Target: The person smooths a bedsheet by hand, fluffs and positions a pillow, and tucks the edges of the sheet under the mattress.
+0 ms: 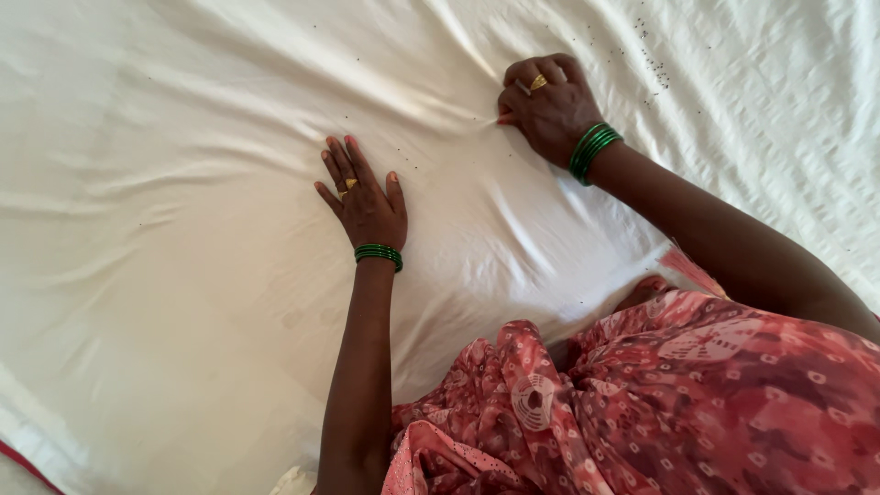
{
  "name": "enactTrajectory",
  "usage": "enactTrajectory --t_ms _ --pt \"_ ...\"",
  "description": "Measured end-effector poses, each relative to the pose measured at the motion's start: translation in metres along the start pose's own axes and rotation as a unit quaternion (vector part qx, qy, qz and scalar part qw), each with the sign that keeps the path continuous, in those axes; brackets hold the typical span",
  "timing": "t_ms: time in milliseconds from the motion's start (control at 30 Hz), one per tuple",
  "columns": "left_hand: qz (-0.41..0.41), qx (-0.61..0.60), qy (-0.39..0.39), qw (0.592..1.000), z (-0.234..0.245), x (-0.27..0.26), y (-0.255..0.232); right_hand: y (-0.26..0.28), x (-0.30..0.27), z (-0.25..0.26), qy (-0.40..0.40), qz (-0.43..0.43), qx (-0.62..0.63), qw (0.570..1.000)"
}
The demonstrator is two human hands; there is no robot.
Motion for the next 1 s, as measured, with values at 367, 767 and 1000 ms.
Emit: enactTrajectory --t_ms 367,767,1000 --pt "0.058 -0.005 -0.003 0.998 0.008 0.023 -0.029 0.048 -0.008 0.004 -0.026 0.127 -0.053 0.99" --pt "-0.199 -0.111 -0.071 0.971 0.01 0.062 -0.1 0.058 -0.097 -0.025 0.109 0.233 0.043 0.966" --pt "0.041 -0.044 -0.088 0.994 -0.005 -0.009 -0.042 0.054 -0.09 -0.029 0.121 0.212 0.007 0.97"
Point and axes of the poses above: each hand's wrist, its own x-axis towards the middle knuckle, its own z-axis out of the back of the hand, y = z × x, the point moved 4 cm from there along x, towards the middle knuckle, and after that the axes turned 5 degrees about x, right-handed, at the moved point
